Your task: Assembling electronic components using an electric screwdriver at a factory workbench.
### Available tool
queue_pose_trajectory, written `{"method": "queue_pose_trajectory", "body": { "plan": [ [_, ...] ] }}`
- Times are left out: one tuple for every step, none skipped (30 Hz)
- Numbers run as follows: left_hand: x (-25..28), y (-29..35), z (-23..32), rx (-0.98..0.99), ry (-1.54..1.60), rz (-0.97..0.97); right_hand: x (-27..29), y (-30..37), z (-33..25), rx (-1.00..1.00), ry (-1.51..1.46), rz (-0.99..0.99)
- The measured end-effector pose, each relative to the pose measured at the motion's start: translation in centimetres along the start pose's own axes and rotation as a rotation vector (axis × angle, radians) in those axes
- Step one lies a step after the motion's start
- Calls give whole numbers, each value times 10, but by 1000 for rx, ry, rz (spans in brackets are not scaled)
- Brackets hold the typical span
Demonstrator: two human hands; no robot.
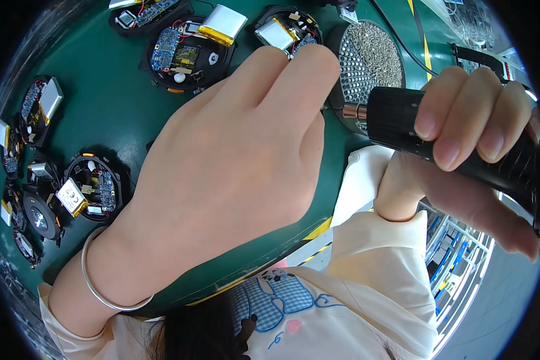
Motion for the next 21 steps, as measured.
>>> {"method": "queue_pose_trajectory", "body": {
  "plan": [
    [-1,0,0,22,17,7,1,0,1,-3,0,1],
    [-1,0,-1,44,34,14,1,1,3,-3,-5,1],
    [-1,0,-1,45,34,16,1,1,3,-4,-4,-2],
    [-1,1,-1,26,40,28,0,0,2,-5,-4,-2],
    [0,1,-2,8,46,41,-1,0,3,-6,-3,-6],
    [-1,1,-3,9,47,39,-1,0,3,-8,-5,-6],
    [-1,1,-3,-24,25,37,0,0,2,-9,-3,-3],
    [-1,1,-5,-56,3,35,-1,0,3,-11,-4,-6],
    [-5,0,-13,-58,5,32,-2,2,2,-13,5,-10],
    [-9,-2,-24,-207,-90,112,-3,2,2,-13,8,-11],
    [-14,0,-31,-356,-185,192,-4,3,1,-16,18,-15],
    [-10,-1,-24,-352,-188,191,-4,4,2,-14,15,-19],
    [0,-1,-12,-256,-124,123,-8,3,4,-12,11,-29],
    [7,-2,-5,-160,-60,55,-10,1,5,-7,5,-35],
    [7,-1,-4,-157,-59,57,-12,1,5,-11,7,-42],
    [7,-1,-4,-154,-67,58,-14,1,6,-12,13,-49],
    [7,0,-4,-151,-76,59,-17,1,7,-12,14,-55],
    [0,-1,-11,-157,-66,58,-16,3,5,-18,28,-54],
    [-6,-2,-22,-243,-120,113,-18,3,5,-20,32,-60],
    [-11,0,-29,-329,-174,167,-19,2,6,-23,34,-64],
    [-10,0,-28,-329,-180,170,-19,2,6,-20,32,-63]
  ]
}}
Point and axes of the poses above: each hand's wrist, its own y-axis away from the middle knuckle, its own x-axis out of the back of the hand, z = x × y, the point moved 1 cm from there along -y, towards the middle knuckle, and after that the axes turned 7 degrees about x, right-handed, at the moved point
